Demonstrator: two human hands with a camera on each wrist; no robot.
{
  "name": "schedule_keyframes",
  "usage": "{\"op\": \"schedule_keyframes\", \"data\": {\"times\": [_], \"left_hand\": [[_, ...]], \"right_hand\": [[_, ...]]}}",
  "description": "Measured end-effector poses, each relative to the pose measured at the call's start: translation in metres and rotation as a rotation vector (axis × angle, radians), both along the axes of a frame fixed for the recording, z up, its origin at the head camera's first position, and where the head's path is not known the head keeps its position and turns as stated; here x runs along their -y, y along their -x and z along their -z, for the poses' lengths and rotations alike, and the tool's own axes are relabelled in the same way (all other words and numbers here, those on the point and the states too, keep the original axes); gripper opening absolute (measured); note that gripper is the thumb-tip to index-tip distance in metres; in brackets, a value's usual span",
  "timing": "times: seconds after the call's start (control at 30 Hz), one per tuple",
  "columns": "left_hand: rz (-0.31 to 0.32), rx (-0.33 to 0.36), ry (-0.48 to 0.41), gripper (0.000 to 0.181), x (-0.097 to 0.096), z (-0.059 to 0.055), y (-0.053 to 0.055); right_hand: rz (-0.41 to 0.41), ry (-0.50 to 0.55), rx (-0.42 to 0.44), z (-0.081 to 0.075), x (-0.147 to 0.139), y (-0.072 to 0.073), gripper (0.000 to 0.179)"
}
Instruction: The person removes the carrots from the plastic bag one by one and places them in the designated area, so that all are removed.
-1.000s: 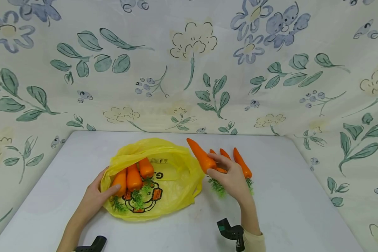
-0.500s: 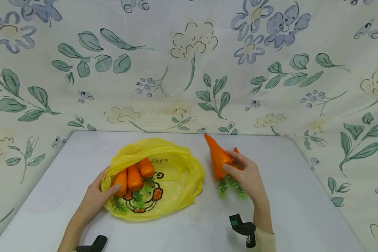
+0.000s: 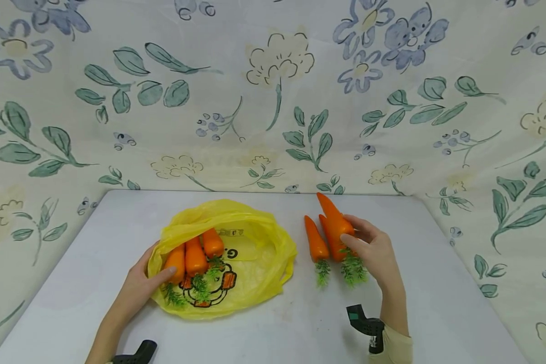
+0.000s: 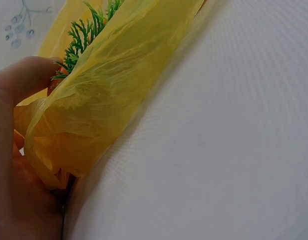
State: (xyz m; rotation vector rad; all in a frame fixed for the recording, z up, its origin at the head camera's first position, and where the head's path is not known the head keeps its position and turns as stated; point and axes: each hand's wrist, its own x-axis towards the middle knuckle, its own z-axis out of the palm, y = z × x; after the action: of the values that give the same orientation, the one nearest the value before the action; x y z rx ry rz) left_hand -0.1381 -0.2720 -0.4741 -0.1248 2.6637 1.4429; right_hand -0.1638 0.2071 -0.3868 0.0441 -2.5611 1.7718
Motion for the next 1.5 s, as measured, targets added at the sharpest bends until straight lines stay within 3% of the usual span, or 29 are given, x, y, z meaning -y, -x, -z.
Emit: {"op": "schedule_keyframes", "data": {"times": [0.3,0.6,1.07,1.5], "left_hand": [[0.012,-0.017,-0.004,0.089,0.000,0.000,0.000],[0.010,-0.038,-0.001,0.088,0.002,0.001,-0.001],[0.015,-0.058,-0.020,0.086,0.002,0.003,0.000],[0.010,-0.058,-0.013,0.086,0.003,0.003,-0.001]], "right_hand": [[0.044,-0.034,0.006,0.005,-0.016,0.002,0.049],[0.115,-0.138,0.020,0.010,-0.040,0.002,0.050],[0.104,-0.303,0.059,0.034,-0.078,0.013,0.053],[0.130,-0.273,0.127,0.056,-0.087,0.017,0.053]]}}
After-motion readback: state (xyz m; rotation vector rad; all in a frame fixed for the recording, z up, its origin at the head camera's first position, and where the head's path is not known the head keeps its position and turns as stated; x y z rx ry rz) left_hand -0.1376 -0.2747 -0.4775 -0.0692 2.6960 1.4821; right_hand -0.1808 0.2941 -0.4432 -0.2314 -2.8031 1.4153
